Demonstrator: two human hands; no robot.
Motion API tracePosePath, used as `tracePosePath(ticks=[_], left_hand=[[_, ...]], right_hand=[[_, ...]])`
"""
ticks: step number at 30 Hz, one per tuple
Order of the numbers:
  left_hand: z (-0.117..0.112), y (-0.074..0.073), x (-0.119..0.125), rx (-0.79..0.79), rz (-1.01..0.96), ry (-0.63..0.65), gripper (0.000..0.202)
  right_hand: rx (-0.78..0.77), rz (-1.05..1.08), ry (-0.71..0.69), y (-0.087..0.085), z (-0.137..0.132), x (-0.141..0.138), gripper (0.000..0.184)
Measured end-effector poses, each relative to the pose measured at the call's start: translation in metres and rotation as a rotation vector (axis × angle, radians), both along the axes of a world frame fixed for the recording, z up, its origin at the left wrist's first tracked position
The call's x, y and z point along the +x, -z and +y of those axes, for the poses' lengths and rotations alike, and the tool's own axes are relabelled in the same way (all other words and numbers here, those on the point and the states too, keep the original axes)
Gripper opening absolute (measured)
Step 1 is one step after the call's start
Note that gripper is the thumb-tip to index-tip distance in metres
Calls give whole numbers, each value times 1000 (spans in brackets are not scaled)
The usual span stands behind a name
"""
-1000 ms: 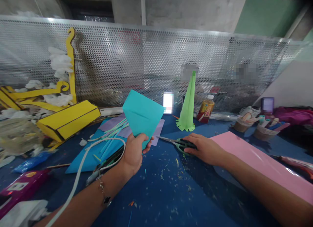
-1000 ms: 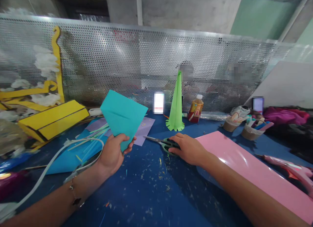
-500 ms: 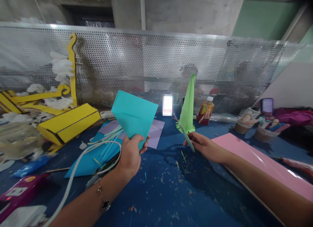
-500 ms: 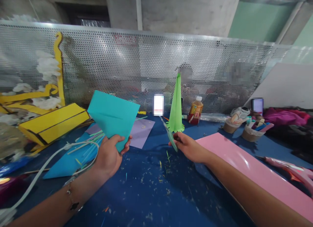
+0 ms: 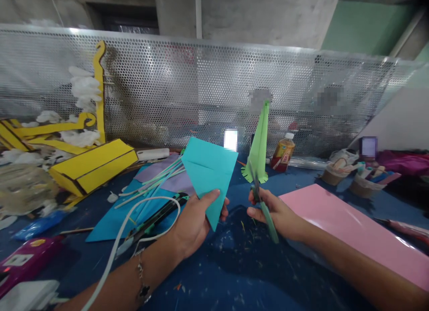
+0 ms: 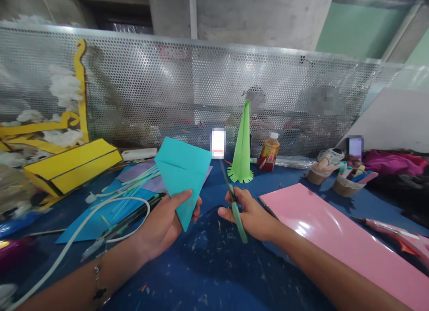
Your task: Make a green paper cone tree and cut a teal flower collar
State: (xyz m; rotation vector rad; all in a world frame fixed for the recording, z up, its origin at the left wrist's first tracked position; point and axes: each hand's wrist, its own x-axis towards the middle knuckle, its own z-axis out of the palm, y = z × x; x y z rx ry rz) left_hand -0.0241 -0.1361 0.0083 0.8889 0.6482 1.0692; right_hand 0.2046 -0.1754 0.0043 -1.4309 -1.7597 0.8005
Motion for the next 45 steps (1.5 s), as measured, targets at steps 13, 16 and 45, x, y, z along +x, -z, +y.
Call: tracePosePath(ticks=[13, 16, 45], left_hand=[[-6, -9, 1, -12, -50, -91, 41], [-11, -10, 4, -2, -76, -75, 40], [-24, 5, 14, 19, -164, -57, 28]], right_hand=[[-79, 87, -58, -1, -8, -16, 43], [-131, 75, -87, -1, -10, -22, 48], [-41, -273, 60, -4, -20, -45, 40]])
